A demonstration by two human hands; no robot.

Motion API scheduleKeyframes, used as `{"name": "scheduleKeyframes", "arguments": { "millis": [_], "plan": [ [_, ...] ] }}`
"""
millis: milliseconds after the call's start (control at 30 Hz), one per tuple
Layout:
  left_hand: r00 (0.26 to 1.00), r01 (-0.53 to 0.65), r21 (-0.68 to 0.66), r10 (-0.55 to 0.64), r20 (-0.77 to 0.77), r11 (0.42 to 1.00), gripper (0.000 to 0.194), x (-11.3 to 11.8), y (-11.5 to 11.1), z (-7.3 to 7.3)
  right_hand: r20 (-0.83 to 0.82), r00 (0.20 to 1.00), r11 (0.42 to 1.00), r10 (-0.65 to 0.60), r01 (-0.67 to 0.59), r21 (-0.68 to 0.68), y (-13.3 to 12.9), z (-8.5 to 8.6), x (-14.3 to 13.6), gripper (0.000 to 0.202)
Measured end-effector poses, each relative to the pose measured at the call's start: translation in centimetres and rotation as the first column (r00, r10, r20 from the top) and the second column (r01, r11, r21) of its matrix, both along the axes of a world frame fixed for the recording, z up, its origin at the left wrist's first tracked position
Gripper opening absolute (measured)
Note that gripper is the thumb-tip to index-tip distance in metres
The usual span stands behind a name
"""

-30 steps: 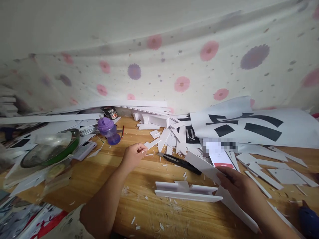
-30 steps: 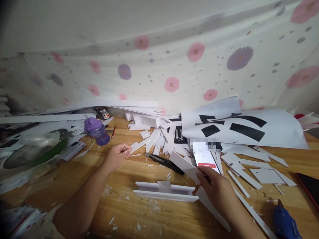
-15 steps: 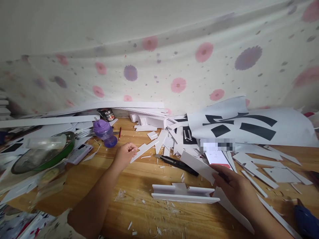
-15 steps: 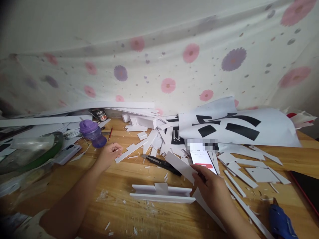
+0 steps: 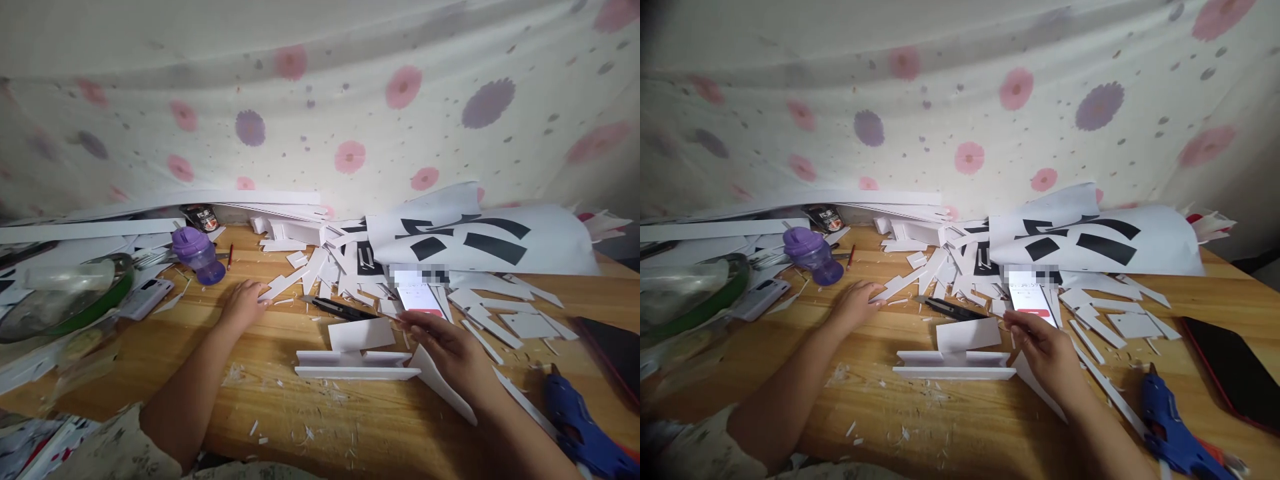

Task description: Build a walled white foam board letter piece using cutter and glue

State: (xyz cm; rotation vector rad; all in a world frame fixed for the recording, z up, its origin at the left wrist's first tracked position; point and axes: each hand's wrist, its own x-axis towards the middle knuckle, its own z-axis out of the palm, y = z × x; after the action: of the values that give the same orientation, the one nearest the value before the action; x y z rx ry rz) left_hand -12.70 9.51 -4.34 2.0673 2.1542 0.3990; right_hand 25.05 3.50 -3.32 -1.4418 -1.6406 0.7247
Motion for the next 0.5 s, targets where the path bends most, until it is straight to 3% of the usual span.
{"name": "scheduleKeyframes", "arguments": {
  "millis": [67,167,233,300,400,500],
  "plan": [
    [1.000,0.009,-0.016,-0.009,-0.020,1.000,0.026,-0.2,0.1,-0.1,0.061,0.997,0.992,-0.055,0.048,0.115,-0.6,0.9,0.3,0.026],
    [0.999,0.019,-0.022,-0.020,-0.031,1.000,0.024,-0.8,0.2,-0.3,0.153,0.969,0.934,-0.193,0.133,0.332,-1.9,2.5,1.4,0.020],
    [0.999,0.027,-0.023,-0.028,-0.028,0.999,0.023,-1.3,0.4,-0.5,0.226,0.936,0.903,-0.269,0.164,0.397,-3.0,3.2,2.8,0.019],
    [0.999,0.030,-0.024,-0.031,-0.021,0.999,0.023,-1.8,0.7,-0.6,0.330,0.903,0.922,-0.273,0.148,0.358,-4.2,3.3,4.5,0.020],
    [1.000,0.027,-0.033,-0.028,-0.008,0.999,0.024,-2.2,1.0,-0.8,0.499,0.849,0.974,-0.174,0.075,0.212,-5.7,2.7,6.7,0.024],
    [1.000,0.026,-0.055,-0.026,0.011,0.998,0.023,-2.1,1.1,-0.8,0.588,0.804,0.991,-0.094,0.018,0.134,-6.5,2.0,8.0,0.029]
  ]
}}
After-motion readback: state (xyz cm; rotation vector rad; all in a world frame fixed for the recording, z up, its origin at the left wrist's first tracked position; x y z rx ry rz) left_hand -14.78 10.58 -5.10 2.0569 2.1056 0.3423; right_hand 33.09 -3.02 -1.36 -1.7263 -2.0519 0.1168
